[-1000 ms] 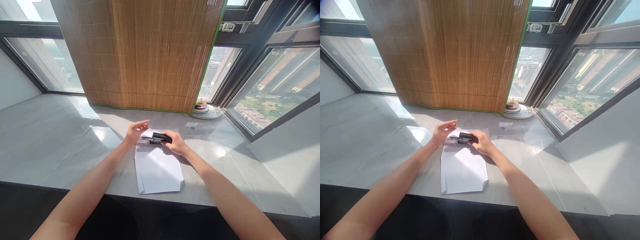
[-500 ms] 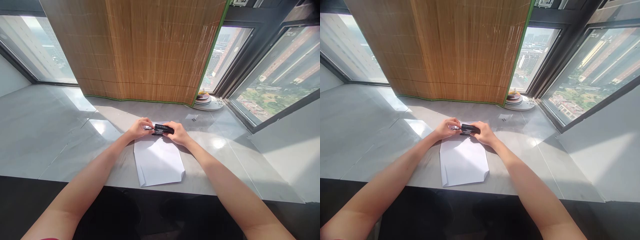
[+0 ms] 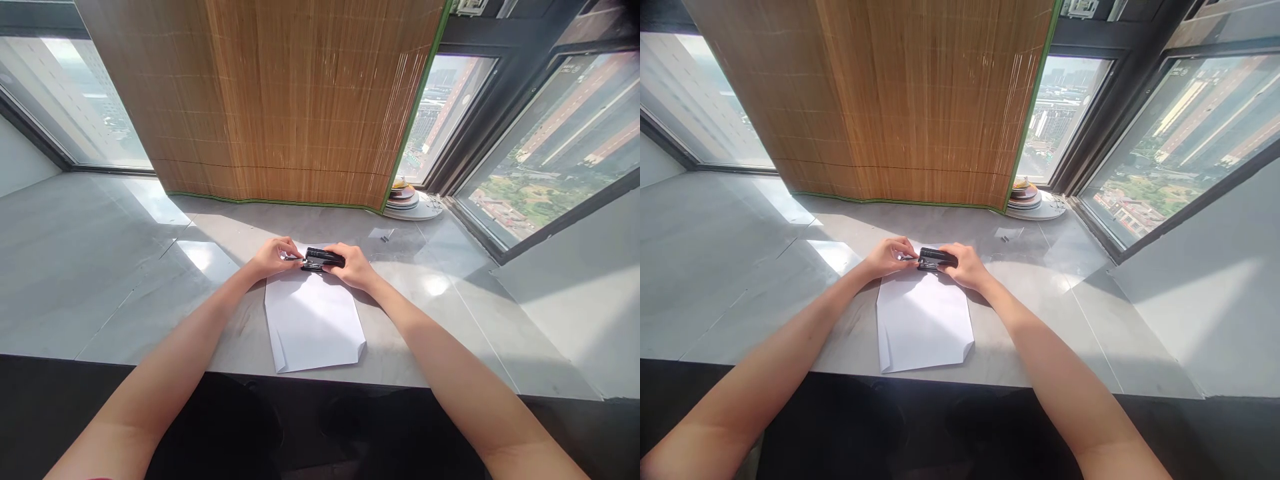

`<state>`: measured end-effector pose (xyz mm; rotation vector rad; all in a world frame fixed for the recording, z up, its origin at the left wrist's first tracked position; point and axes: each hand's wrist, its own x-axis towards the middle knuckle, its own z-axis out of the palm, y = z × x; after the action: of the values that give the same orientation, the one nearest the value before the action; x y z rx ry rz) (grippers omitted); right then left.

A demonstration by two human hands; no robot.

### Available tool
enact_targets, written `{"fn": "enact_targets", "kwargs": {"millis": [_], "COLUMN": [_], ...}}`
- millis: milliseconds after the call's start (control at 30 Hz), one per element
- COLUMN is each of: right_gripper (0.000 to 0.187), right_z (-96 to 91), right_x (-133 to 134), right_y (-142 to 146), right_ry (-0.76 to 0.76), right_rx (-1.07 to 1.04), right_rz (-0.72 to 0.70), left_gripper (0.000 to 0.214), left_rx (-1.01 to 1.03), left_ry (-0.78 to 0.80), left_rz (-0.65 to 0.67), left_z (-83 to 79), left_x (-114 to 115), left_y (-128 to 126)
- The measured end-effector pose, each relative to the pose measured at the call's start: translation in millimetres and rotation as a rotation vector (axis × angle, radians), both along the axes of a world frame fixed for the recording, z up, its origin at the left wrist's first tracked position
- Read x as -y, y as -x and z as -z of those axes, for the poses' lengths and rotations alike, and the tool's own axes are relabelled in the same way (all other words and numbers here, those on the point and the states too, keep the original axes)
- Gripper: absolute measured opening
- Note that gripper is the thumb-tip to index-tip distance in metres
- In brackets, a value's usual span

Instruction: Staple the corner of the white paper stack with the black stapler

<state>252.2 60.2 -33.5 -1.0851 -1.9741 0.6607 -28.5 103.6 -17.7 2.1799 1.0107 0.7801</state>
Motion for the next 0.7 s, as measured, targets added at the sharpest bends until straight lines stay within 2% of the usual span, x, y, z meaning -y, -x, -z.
{"fn": "enact_targets", "kwargs": {"millis": [333,533,700], "right_gripper": [0.033,0.034,0.036], "right_z": [-9.5,-15.7,-20.0], "right_x": [-2,0,12], "right_y": [-19,-25,-10], "right_ry": [0.028,0.079,0.123], "right_rx": [-0.163,-0.212,-0.210], "right_rz": [0.024,-0.031,-0.154], "left_gripper": [0.035,0.036,0.049], "left_rx": [0.089,0.152,0.166], "left_ry": [0.057,0.122,0.068], "left_rz": [-0.033,0.100,0.169], "left_z": [-10.1,-14.4,-14.1], "left_x": [0,3,8], "left_y": [10,15,5]}}
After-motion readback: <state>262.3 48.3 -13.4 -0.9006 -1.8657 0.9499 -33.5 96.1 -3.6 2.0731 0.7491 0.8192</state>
